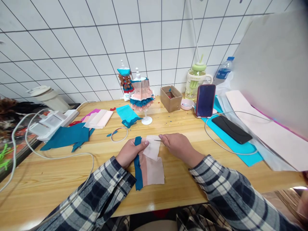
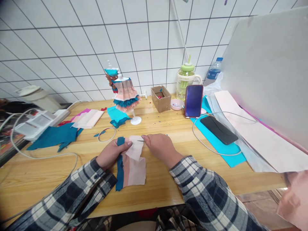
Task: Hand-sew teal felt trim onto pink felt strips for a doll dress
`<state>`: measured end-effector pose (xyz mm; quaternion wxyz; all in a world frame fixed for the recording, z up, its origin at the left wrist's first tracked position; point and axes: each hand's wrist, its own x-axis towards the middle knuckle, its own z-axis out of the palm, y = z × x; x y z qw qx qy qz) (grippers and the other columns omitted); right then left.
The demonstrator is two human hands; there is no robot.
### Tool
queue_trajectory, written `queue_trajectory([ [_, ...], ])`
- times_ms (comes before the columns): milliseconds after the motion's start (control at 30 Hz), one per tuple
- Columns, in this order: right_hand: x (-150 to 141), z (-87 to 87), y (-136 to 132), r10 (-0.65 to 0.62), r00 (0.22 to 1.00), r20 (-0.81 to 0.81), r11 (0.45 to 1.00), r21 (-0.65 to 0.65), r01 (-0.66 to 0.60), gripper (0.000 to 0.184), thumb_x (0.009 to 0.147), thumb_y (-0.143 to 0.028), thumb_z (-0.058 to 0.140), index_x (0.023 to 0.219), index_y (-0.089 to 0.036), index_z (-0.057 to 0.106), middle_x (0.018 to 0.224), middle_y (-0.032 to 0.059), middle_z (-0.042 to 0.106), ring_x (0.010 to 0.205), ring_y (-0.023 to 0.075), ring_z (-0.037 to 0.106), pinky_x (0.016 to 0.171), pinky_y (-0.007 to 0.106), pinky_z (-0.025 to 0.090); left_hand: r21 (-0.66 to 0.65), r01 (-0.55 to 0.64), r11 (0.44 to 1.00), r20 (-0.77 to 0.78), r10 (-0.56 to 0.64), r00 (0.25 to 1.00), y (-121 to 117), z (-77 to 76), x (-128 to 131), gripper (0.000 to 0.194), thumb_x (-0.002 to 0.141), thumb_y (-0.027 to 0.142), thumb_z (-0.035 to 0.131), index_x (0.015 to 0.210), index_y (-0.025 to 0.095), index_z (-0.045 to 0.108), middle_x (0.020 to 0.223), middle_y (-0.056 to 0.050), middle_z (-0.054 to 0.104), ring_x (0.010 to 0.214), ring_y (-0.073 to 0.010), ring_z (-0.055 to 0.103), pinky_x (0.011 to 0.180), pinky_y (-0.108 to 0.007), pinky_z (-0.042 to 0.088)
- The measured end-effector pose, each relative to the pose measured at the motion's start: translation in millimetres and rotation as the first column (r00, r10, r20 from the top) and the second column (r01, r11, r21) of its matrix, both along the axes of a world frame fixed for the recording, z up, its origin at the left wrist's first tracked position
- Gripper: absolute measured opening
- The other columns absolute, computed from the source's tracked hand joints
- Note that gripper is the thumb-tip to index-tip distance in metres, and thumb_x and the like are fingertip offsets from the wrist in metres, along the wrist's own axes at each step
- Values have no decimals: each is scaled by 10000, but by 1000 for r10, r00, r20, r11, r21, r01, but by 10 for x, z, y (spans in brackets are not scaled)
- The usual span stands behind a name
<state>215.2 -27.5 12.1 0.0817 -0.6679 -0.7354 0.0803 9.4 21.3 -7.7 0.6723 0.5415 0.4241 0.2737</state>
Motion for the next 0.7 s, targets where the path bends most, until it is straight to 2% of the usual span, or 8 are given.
queue_trajectory([
  [267, 8, -15, 2, 26, 998, -49, 1000, 19, -25, 570, 1035, -433, 187, 867, -217, 687, 853, 50, 742, 766, 176, 659, 594, 282, 306, 20, 19, 1000, -8, -19, 1000, -2, 8, 1, 333, 715, 455, 774, 759, 134, 696, 704, -12, 688, 622, -134, 579, 637, -241, 466],
  [500, -13, -17, -12, 45, 997, -60, 999, 13, -44, 542, 1038, -410, 199, 856, -214, 671, 824, 42, 727, 744, 167, 645, 592, 288, 298, 167, 44, 985, -131, -22, 991, -17, -6, 15, 344, 746, 486, 723, 723, 147, 670, 704, -9, 672, 658, -151, 583, 631, -246, 450],
  [700, -43, -36, -20, 50, 998, -40, 998, 28, -49, 514, 1038, -413, 223, 862, -215, 663, 847, 42, 736, 781, 175, 664, 612, 280, 320, 161, 38, 986, -129, -17, 991, -33, 12, 29, 348, 747, 482, 718, 670, 155, 628, 648, 13, 638, 641, -143, 570, 631, -242, 439],
])
